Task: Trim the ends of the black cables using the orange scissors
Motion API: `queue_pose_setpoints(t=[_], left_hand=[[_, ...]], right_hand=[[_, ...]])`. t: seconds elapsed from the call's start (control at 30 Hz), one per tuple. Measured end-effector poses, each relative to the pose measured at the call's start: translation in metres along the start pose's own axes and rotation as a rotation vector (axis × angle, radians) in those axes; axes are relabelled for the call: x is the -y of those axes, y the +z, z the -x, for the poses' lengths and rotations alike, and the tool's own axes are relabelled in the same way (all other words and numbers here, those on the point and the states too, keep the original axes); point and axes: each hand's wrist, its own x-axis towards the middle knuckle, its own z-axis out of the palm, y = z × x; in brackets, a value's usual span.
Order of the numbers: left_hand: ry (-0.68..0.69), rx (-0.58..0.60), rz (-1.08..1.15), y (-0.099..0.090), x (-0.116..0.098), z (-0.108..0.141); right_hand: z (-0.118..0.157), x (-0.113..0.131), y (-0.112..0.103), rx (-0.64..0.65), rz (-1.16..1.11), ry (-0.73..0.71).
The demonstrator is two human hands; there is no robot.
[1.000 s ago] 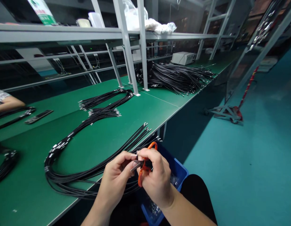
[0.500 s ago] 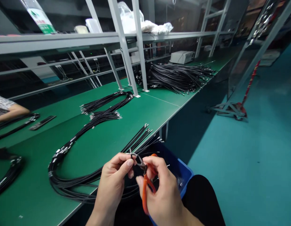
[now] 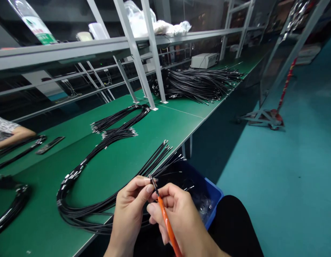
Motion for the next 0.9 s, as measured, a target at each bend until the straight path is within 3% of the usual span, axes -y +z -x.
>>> queue_pose_setpoints(t=[0.37, 0.9], left_hand=[[0.021, -0.011, -0.063, 0.001, 0.001, -0.001], [0.098, -0.050, -0.084, 0.002, 0.011, -0.001]], right_hand=[[-0.004, -0.005, 0.000, -0.028, 0.076, 0.071], [0.003, -0.004, -0.017, 0.096, 0.185, 0.048]])
